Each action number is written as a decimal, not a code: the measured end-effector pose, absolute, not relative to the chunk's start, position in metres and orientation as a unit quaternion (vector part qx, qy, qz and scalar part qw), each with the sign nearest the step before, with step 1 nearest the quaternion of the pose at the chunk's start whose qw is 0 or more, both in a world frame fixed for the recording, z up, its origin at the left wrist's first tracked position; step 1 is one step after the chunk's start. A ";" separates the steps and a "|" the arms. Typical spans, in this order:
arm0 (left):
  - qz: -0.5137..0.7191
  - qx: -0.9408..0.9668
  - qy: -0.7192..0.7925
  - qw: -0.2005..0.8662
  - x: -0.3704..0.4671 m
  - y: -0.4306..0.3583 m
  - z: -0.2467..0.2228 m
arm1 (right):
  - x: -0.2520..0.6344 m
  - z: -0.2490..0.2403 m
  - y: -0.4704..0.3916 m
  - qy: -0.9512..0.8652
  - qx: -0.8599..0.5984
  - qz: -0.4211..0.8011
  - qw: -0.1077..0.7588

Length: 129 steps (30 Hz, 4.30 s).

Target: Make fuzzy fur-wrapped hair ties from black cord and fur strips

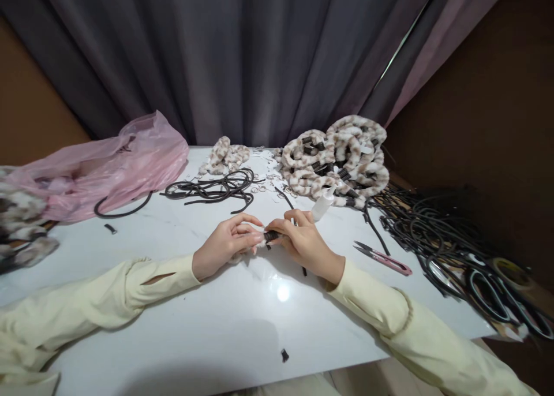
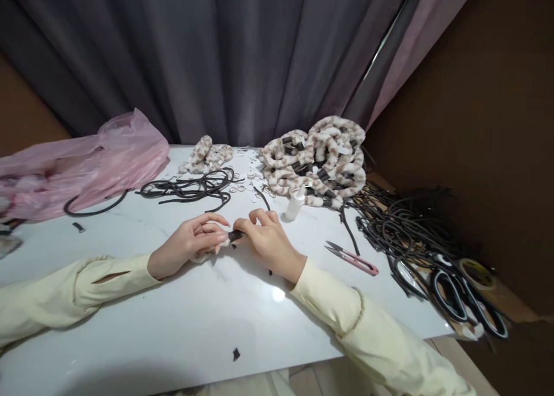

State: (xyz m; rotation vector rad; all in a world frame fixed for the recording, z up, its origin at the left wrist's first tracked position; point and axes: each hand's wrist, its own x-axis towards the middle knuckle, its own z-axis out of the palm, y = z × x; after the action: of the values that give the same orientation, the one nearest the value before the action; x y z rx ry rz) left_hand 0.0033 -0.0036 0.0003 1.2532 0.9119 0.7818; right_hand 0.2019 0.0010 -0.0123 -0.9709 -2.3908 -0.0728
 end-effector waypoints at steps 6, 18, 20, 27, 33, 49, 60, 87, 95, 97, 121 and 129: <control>0.321 0.543 0.399 0.666 0.001 0.001 -0.001 | 0.200 -0.013 -0.002 -0.880 -0.358 -0.073 0.303; 0.402 0.766 0.310 0.394 0.000 -0.005 -0.003 | 0.199 -0.009 -0.013 -0.852 -0.368 -0.110 0.355; 0.403 0.775 0.307 0.378 0.000 -0.004 -0.004 | 0.198 -0.010 -0.012 -0.853 -0.358 -0.101 0.367; 0.394 0.775 0.312 0.383 -0.001 -0.004 -0.005 | 0.196 -0.012 -0.009 -0.846 -0.328 -0.077 0.413; 0.392 0.769 0.313 0.397 -0.001 -0.003 -0.005 | 0.196 -0.013 -0.010 -0.849 -0.315 -0.077 0.416; 0.385 0.757 0.326 0.415 -0.001 -0.003 -0.005 | 0.196 -0.014 -0.011 -0.861 -0.290 -0.091 0.409; 0.381 0.751 0.326 0.430 -0.001 -0.004 -0.005 | 0.195 -0.014 -0.011 -0.859 -0.290 -0.089 0.413; 0.366 0.685 0.355 0.520 0.000 -0.003 0.000 | 0.196 -0.009 -0.013 -0.876 -0.258 -0.118 0.389; 0.345 0.501 0.398 0.687 0.002 0.002 0.001 | 0.196 -0.007 -0.011 -0.896 -0.252 -0.053 0.361; 0.353 0.475 0.400 0.700 0.002 0.004 0.000 | 0.195 -0.005 -0.012 -0.902 -0.249 -0.057 0.347; 0.329 0.424 0.406 0.740 0.005 0.007 0.000 | 0.193 -0.006 -0.008 -0.901 -0.253 0.026 0.353; 0.311 0.447 0.405 0.735 0.004 0.006 0.002 | 0.196 -0.004 -0.009 -0.902 -0.243 0.004 0.357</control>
State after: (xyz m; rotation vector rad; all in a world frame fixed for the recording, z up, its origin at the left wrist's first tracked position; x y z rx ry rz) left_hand 0.0040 0.0062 0.0016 0.9818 0.8894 0.6832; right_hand 0.1959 -0.0089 -0.0039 -0.6283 -2.3273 0.0113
